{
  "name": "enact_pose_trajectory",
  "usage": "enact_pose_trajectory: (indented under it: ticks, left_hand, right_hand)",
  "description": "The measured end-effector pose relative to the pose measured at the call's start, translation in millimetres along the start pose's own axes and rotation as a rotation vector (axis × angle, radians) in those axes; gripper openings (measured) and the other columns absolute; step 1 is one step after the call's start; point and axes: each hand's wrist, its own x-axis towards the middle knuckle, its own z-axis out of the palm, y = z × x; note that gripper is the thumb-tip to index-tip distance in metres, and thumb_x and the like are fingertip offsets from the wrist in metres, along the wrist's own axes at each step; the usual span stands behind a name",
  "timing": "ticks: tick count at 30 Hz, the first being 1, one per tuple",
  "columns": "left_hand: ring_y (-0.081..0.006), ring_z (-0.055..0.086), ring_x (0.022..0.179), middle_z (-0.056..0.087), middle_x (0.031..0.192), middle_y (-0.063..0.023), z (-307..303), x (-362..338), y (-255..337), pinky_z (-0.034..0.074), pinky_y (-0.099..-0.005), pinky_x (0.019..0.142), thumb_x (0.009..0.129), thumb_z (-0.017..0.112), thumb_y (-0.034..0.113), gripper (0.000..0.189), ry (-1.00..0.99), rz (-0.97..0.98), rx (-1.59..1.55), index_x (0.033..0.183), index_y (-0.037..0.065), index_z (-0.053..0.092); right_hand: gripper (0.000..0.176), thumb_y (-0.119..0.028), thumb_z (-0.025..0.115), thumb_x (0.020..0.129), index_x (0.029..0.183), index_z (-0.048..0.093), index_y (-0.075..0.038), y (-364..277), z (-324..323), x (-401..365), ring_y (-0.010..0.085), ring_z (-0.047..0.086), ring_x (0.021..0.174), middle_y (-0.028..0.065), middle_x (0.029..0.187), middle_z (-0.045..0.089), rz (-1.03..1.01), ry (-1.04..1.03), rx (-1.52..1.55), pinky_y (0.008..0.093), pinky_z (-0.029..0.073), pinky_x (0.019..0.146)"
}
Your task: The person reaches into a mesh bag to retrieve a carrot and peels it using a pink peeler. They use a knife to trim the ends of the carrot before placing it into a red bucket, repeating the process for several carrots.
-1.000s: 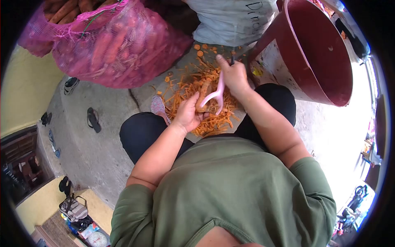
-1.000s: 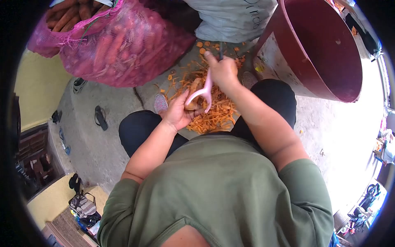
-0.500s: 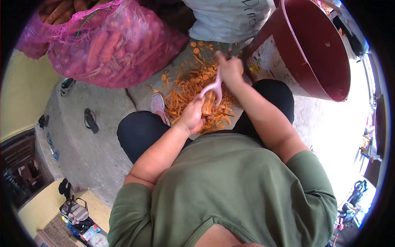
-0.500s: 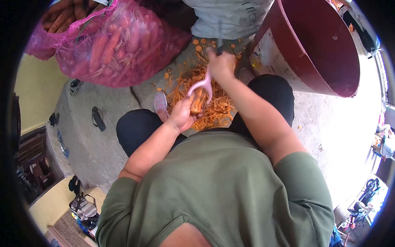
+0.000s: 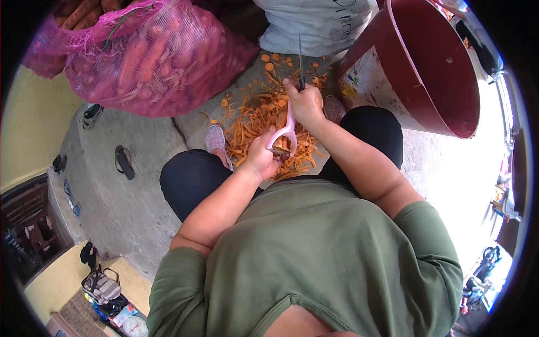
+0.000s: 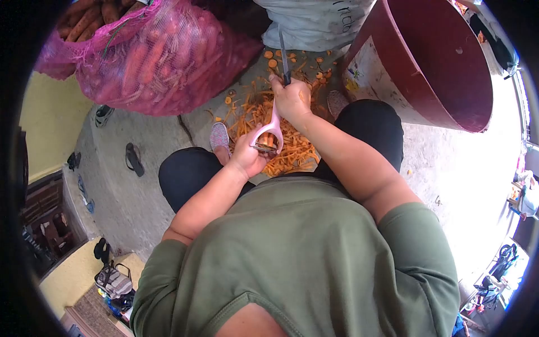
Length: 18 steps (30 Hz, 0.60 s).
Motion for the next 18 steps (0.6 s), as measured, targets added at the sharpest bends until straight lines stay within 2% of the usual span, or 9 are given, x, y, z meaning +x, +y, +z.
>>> enact_pose_trajectory:
  ticks: [3, 6, 9, 12, 15, 17, 18]
  left_hand:
    - [-0.0176, 0.054, 0.065, 0.052, 0.075, -0.0071, 4, 1, -1, 0.047, -0.0307, 0.054, 0.089, 0.032, 0.029, 0.029, -0.005, 0.017, 0.004, 0.089, 0.004, 0.046]
    - [-0.0168, 0.054, 0.068, 0.052, 0.077, -0.0069, -4, 4, -2, 0.046, -0.0305, 0.056, 0.088, 0.032, 0.029, 0.028, -0.026, 0.023, 0.09, 0.09, 0.005, 0.047]
    - [-0.0163, 0.053, 0.069, 0.053, 0.078, -0.0069, -10, 3, -5, 0.044, -0.0299, 0.058, 0.088, 0.034, 0.03, 0.029, -0.004, 0.007, 0.166, 0.093, 0.005, 0.048]
    - [-0.0156, 0.051, 0.066, 0.052, 0.076, -0.0061, -7, 0, -3, 0.043, -0.0294, 0.056, 0.088, 0.034, 0.032, 0.03, 0.034, -0.025, 0.142, 0.093, 0.005, 0.048]
    - [-0.0158, 0.049, 0.063, 0.051, 0.075, -0.006, 1, 0, -2, 0.042, -0.0305, 0.054, 0.087, 0.035, 0.034, 0.032, 0.135, 0.007, 0.162, 0.092, 0.005, 0.047]
    - [-0.016, 0.048, 0.062, 0.05, 0.075, -0.0061, 6, -2, 0, 0.042, -0.0313, 0.052, 0.087, 0.035, 0.037, 0.034, 0.178, -0.019, 0.182, 0.091, 0.005, 0.047]
    - [-0.0159, 0.048, 0.061, 0.049, 0.074, -0.0055, 2, -2, 1, 0.041, -0.0317, 0.051, 0.085, 0.035, 0.042, 0.039, 0.042, -0.074, 0.15, 0.091, 0.006, 0.047]
  right_hand:
    - [0.039, -0.036, 0.056, 0.073, 0.069, 0.058, 0.003, -2, -3, 3, 0.0292, 0.056, 0.061, 0.018, 0.061, 0.056, 0.115, -0.061, -0.052, 0.0352, 0.042, 0.06]
    - [0.04, -0.036, 0.055, 0.073, 0.068, 0.058, 0.003, 8, 0, 11, 0.0337, 0.056, 0.066, 0.021, 0.064, 0.056, 0.04, 0.041, -0.183, 0.0365, 0.042, 0.061]
    - [0.044, -0.039, 0.058, 0.071, 0.067, 0.057, 0.005, 22, -21, 60, 0.0311, 0.056, 0.064, 0.0207, 0.062, 0.056, 0.137, 0.282, -0.307, 0.0356, 0.041, 0.062]
    - [0.044, -0.038, 0.059, 0.071, 0.068, 0.056, 0.006, 25, -27, 65, 0.027, 0.055, 0.064, 0.0193, 0.063, 0.056, -0.013, 0.374, -0.101, 0.0341, 0.041, 0.061]
    - [0.042, -0.037, 0.059, 0.071, 0.069, 0.057, 0.006, 19, -25, 57, 0.0228, 0.054, 0.062, 0.0149, 0.063, 0.056, 0.15, 0.251, -0.005, 0.0326, 0.041, 0.059]
    - [0.039, -0.034, 0.059, 0.073, 0.064, 0.055, 0.003, 28, -19, 57, 0.0187, 0.05, 0.057, 0.0103, 0.06, 0.053, 0.053, 0.246, 0.051, 0.0314, 0.039, 0.055]
    - [0.038, -0.033, 0.059, 0.073, 0.063, 0.054, 0.003, 26, -19, 55, 0.0184, 0.05, 0.056, 0.0095, 0.059, 0.053, 0.036, 0.243, 0.059, 0.0316, 0.039, 0.054]
